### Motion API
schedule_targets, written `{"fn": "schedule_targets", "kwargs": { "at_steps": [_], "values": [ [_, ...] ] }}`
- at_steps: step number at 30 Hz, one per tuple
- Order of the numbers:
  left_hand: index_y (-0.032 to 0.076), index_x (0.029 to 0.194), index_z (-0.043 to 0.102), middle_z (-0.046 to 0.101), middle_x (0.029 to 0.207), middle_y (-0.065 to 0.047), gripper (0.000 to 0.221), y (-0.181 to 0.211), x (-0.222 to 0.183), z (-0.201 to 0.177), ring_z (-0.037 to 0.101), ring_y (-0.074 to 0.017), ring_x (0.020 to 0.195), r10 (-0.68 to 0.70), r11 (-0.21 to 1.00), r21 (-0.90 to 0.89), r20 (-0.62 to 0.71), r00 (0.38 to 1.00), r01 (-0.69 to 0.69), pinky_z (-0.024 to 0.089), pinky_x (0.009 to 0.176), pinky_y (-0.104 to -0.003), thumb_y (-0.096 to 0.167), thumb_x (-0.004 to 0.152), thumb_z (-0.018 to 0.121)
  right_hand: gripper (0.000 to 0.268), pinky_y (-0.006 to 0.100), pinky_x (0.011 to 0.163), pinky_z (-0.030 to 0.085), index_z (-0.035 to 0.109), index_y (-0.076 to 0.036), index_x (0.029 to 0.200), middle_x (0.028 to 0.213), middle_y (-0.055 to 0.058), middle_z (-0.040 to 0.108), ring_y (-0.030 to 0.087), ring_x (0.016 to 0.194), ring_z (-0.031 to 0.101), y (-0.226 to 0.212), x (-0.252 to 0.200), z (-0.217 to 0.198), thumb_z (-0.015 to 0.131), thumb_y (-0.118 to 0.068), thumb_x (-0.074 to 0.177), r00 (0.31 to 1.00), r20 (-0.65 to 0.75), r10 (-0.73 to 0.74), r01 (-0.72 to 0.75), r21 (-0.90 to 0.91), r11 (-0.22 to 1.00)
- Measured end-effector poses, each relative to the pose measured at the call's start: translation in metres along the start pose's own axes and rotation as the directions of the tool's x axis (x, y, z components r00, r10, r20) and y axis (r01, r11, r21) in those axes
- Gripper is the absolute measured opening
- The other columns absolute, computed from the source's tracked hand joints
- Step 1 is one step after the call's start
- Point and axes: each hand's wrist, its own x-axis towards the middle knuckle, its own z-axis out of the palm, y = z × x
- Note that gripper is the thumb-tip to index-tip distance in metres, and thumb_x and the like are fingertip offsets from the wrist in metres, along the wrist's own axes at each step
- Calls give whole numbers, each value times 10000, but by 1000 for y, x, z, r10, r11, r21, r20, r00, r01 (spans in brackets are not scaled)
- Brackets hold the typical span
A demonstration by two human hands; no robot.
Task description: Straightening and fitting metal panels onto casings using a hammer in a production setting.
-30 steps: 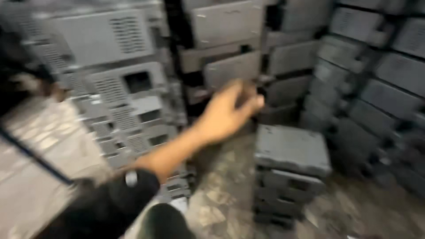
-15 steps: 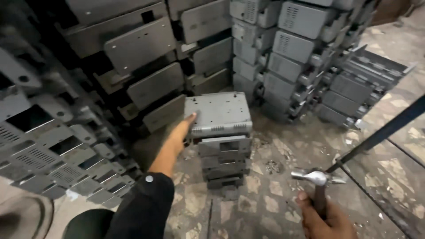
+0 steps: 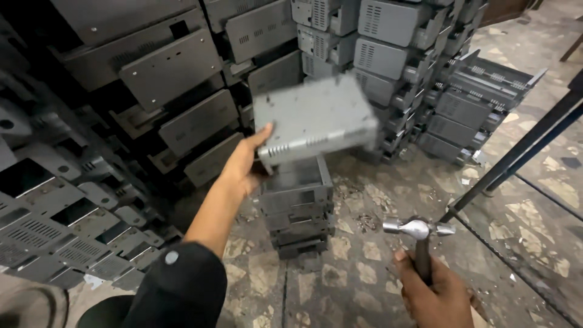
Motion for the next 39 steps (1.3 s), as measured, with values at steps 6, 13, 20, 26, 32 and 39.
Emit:
{"fn": "schedule_targets", "kwargs": {
  "at_steps": [6, 13, 20, 26, 32, 39],
  "values": [
    [78, 1465, 534, 611, 1377, -152, 862, 49, -74, 60, 625, -308, 1267, 267, 951, -224, 252, 930, -212, 527, 1036, -423, 592, 812, 763, 195, 315, 419, 331, 673, -45, 939, 597, 24, 530, 133, 455, 465, -6, 6, -17, 728, -227, 899, 988, -109, -106, 131, 263, 956],
    [59, 1218, 625, 762, 1118, -165, 523, 9, -156, 145, 748, -316, 1010, 53, 922, 338, 370, 927, -188, 614, 864, -480, 336, 791, 748, 198, 324, 482, 357, 625, -66, 1014, 665, -9, 466, 125, 526, 410, -39, -7, -40, 700, -250, 1011, 901, -432, 40, 218, 530, 819],
    [15, 1250, 670, 759, 1115, -138, 485, -49, -165, 80, 727, -247, 1005, -182, 964, 239, 292, 939, 113, 567, 912, -380, 219, 824, 778, 198, 316, 463, 325, 600, -53, 1013, 658, -9, 436, 126, 514, 408, -35, -12, -35, 680, -234, 1001, 969, -246, 5, 146, 591, 794],
    [46, 1250, 648, 766, 1123, -137, 526, -65, -165, 55, 751, -260, 1013, -420, 870, 380, 239, 875, 314, 606, 917, -392, 273, 791, 765, 190, 303, 435, 308, 626, -30, 1037, 658, 1, 466, 116, 501, 411, -31, -21, -21, 686, -190, 954, 992, -105, -71, 105, 365, 925],
    [107, 1282, 642, 752, 1093, -83, 504, -118, -158, 35, 714, -193, 937, -350, 885, 405, 255, 901, 229, 599, 818, -374, 367, 857, 715, 264, 267, 450, 414, 658, -62, 1158, 638, 10, 537, 93, 511, 505, -34, -27, -5, 640, -216, 944, 949, 34, -314, 309, 97, 946],
    [28, 1187, 635, 721, 969, -62, 415, -127, -157, 17, 667, -141, 811, -112, 986, 139, 145, 983, 92, 575, 714, -339, 367, 948, 657, 478, 278, 471, 413, 593, -111, 1393, 703, 30, 615, 102, 554, 527, -21, -19, 8, 650, -178, 923, 965, 66, -254, 258, -71, 964]
  ]
}}
